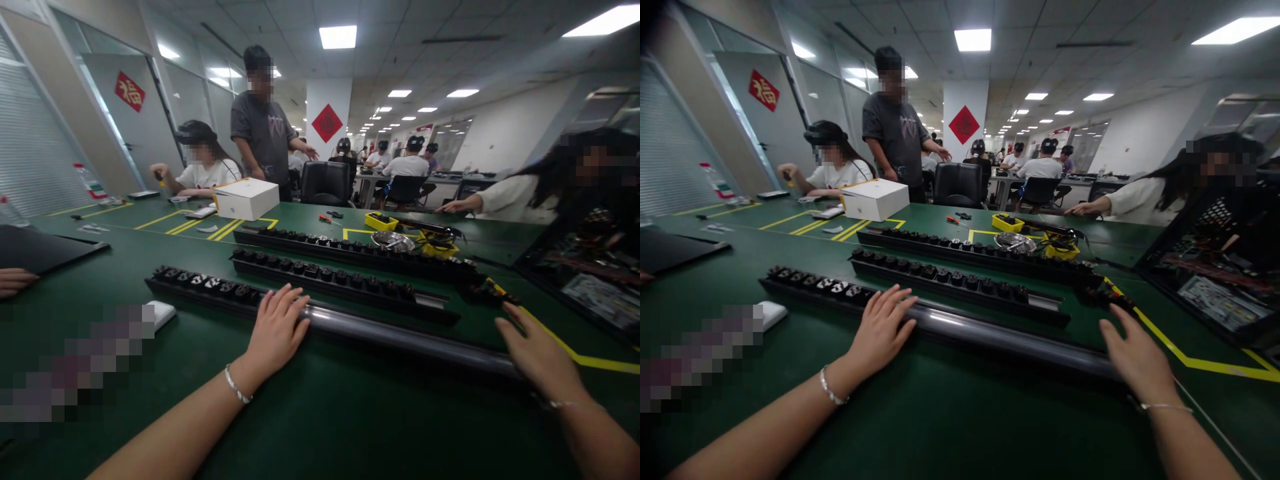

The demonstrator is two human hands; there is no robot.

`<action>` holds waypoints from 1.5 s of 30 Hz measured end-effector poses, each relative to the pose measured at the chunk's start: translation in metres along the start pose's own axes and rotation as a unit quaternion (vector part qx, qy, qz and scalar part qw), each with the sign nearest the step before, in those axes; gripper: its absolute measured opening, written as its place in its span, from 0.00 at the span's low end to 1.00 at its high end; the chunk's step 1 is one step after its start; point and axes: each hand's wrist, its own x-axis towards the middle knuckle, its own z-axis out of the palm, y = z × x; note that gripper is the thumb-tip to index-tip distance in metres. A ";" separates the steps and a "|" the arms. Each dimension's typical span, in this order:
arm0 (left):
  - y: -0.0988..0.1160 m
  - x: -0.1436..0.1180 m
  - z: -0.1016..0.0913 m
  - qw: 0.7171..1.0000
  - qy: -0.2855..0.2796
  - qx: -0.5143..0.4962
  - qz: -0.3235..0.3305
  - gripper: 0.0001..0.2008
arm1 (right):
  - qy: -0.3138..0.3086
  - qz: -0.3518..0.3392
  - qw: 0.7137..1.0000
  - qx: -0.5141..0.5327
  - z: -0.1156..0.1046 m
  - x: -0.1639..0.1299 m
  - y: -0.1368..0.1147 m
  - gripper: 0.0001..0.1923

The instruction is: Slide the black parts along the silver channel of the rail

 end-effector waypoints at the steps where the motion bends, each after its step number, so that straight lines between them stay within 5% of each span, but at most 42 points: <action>1: -0.008 -0.001 0.000 0.999 0.025 0.032 -0.034 0.21 | -0.036 -0.050 0.998 0.026 -0.001 -0.016 -0.020 0.31; 5: -0.040 -0.004 0.006 0.980 0.058 0.105 -0.161 0.29 | -0.073 -0.210 0.975 0.008 0.004 -0.068 -0.084 0.33; 10: -0.056 -0.004 0.014 0.983 0.036 0.085 -0.160 0.25 | -0.101 -0.286 0.953 -0.022 0.009 -0.081 -0.104 0.30; 23: -0.053 0.002 0.013 0.990 0.075 0.005 -0.120 0.14 | 0.032 -0.265 0.962 -0.057 0.016 -0.088 -0.126 0.22; 31: -0.054 0.001 0.016 0.969 0.095 0.021 -0.227 0.31 | 0.033 -0.266 0.961 -0.059 0.013 -0.086 -0.128 0.22; 45: -0.044 0.000 0.017 0.983 0.037 0.013 -0.177 0.26 | -0.002 -0.242 0.970 -0.033 0.006 -0.089 -0.133 0.21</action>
